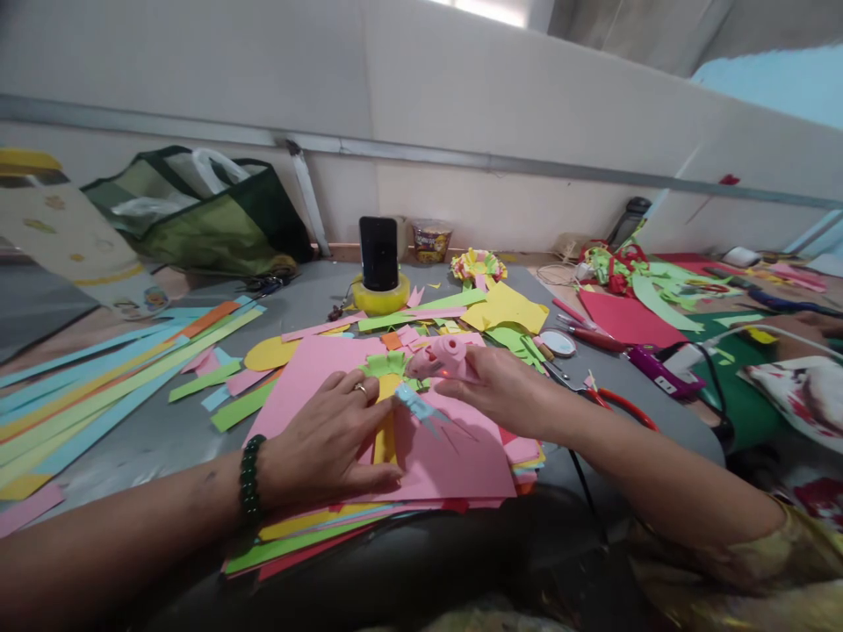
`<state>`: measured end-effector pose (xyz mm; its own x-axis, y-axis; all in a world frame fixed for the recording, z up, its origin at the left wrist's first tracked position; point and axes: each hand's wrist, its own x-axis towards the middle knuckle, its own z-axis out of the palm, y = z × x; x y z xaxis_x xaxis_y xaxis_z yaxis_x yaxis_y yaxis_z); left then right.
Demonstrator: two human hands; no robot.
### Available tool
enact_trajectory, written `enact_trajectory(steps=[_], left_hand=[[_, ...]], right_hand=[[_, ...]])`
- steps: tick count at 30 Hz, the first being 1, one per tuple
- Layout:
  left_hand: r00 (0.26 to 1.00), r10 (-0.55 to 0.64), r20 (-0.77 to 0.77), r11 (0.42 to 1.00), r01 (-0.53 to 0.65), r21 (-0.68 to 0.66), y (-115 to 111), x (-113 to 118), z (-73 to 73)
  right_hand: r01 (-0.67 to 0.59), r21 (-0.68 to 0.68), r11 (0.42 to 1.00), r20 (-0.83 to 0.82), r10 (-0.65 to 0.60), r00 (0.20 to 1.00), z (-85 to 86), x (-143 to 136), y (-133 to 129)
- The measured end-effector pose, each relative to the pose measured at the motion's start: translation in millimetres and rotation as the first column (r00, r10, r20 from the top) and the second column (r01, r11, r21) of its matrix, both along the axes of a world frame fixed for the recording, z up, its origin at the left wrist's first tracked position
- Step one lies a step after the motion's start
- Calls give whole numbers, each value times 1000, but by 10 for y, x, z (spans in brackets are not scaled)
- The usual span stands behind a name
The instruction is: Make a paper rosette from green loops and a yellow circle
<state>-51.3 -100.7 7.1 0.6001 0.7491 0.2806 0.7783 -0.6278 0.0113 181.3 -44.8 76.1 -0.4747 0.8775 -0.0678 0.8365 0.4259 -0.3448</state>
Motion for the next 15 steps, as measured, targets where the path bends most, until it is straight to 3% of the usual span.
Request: enact_trajectory(steps=[4, 8, 15], left_hand=[[1000, 1, -17, 1000, -1, -9, 0, 9, 7], [1000, 8, -26, 1000, -8, -13, 2, 12, 6], [999, 22, -48, 998, -24, -51, -5, 33, 10]], right_hand=[[-18, -58, 998, -1, 18, 1000, -21, -97, 41], [-20, -110, 994, 107, 32, 994, -3, -161, 37], [-49, -46, 998, 86, 53, 995, 54, -239, 54]])
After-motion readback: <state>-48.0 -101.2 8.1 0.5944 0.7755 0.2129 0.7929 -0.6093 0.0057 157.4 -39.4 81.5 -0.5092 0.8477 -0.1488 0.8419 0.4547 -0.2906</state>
